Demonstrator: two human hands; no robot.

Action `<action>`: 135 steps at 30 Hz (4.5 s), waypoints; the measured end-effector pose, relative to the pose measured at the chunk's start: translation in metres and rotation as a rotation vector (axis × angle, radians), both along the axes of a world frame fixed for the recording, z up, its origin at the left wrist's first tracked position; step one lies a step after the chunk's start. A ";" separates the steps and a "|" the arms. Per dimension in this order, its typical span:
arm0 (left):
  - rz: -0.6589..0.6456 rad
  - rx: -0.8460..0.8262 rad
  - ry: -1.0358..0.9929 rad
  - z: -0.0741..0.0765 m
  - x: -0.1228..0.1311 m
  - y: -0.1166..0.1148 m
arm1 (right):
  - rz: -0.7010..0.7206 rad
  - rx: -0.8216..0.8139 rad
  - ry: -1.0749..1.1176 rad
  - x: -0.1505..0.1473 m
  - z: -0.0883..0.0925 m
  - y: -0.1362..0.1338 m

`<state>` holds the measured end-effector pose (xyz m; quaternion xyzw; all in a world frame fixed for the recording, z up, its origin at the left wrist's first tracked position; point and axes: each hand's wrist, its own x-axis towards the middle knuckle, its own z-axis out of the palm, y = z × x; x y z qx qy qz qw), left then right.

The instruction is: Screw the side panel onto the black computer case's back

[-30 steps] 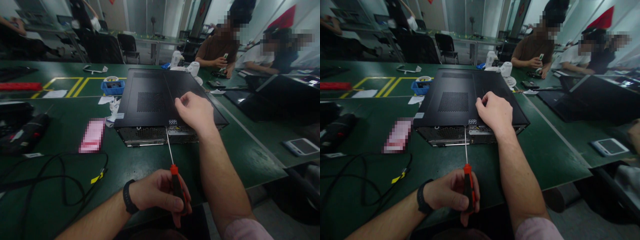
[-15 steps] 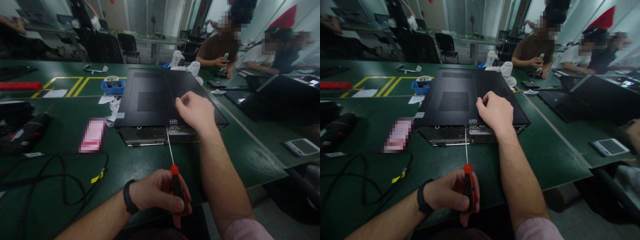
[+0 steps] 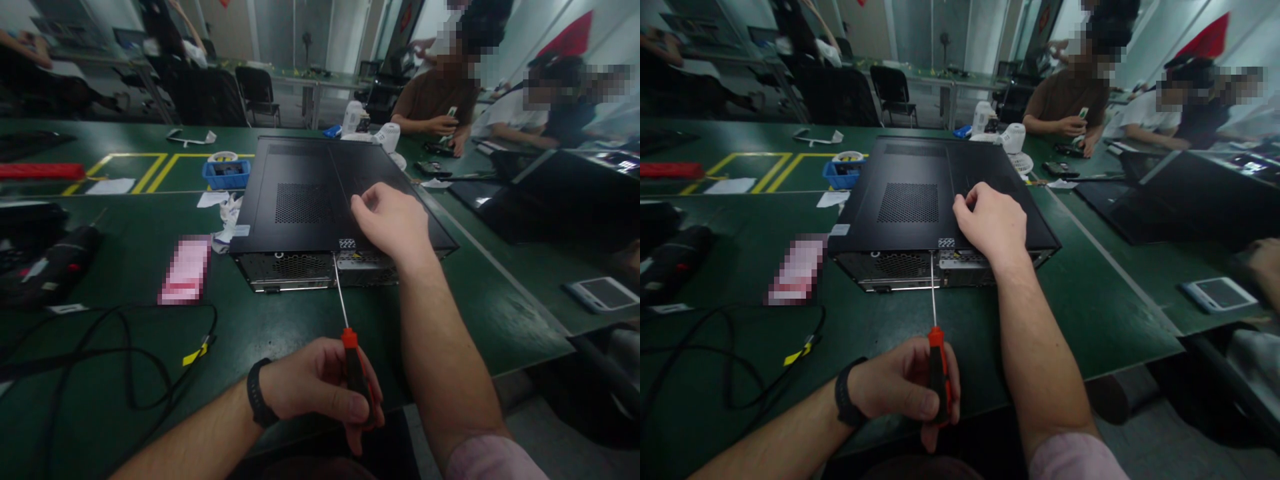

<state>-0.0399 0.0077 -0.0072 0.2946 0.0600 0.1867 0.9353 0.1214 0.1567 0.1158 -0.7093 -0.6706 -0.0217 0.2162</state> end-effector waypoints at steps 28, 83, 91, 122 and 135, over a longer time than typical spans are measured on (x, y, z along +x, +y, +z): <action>-0.005 -0.022 -0.006 0.001 0.000 0.000 | 0.011 0.012 -0.062 -0.004 -0.001 0.001; -0.029 0.004 -0.002 0.003 -0.003 -0.001 | 0.019 0.036 -0.080 -0.004 -0.003 -0.001; 0.008 0.034 0.037 -0.002 0.001 -0.003 | 0.016 0.034 -0.071 -0.004 -0.002 -0.001; -0.013 -0.016 0.006 0.003 -0.002 -0.003 | 0.013 0.025 -0.071 -0.004 -0.003 0.000; -0.020 -0.040 -0.038 0.001 -0.001 -0.002 | 0.017 0.050 -0.073 -0.004 -0.006 0.003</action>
